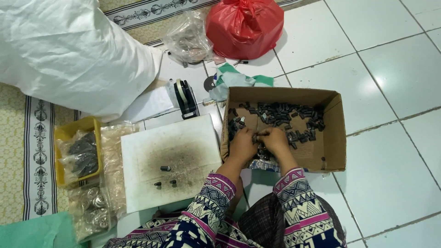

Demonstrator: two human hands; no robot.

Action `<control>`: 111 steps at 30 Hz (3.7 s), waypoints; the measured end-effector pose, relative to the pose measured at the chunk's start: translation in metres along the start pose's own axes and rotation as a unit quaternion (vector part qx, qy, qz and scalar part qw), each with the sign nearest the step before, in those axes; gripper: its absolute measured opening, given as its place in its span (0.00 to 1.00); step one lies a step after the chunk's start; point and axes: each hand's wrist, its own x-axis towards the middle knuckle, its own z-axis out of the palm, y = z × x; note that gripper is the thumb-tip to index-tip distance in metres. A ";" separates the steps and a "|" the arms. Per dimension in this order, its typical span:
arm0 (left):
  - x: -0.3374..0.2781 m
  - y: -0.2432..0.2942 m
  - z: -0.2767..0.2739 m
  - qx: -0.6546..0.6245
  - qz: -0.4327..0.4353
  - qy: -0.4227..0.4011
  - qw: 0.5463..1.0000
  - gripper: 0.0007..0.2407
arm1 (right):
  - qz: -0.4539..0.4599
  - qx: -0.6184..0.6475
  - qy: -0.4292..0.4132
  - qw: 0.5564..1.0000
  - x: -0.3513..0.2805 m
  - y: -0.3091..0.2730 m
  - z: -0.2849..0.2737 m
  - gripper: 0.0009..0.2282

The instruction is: Assembling small black metal components by placing them into a specific arrangement on a white template board.

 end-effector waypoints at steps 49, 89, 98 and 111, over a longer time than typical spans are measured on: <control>0.017 -0.032 0.035 0.059 -0.034 0.038 0.997 0.08 | -0.038 -0.153 0.164 0.974 -0.032 -0.035 -0.020 0.07; 0.016 -0.029 0.034 0.067 -0.022 0.062 0.996 0.06 | -0.049 -0.178 0.088 0.979 0.000 -0.007 0.007 0.06; -0.011 0.004 -0.004 -0.129 0.067 0.190 0.971 0.07 | -0.084 0.209 0.087 0.970 -0.025 -0.011 -0.021 0.09; -0.149 -0.031 -0.087 -0.303 -0.078 0.302 0.901 0.07 | -0.343 0.193 0.029 0.919 -0.131 -0.099 0.040 0.05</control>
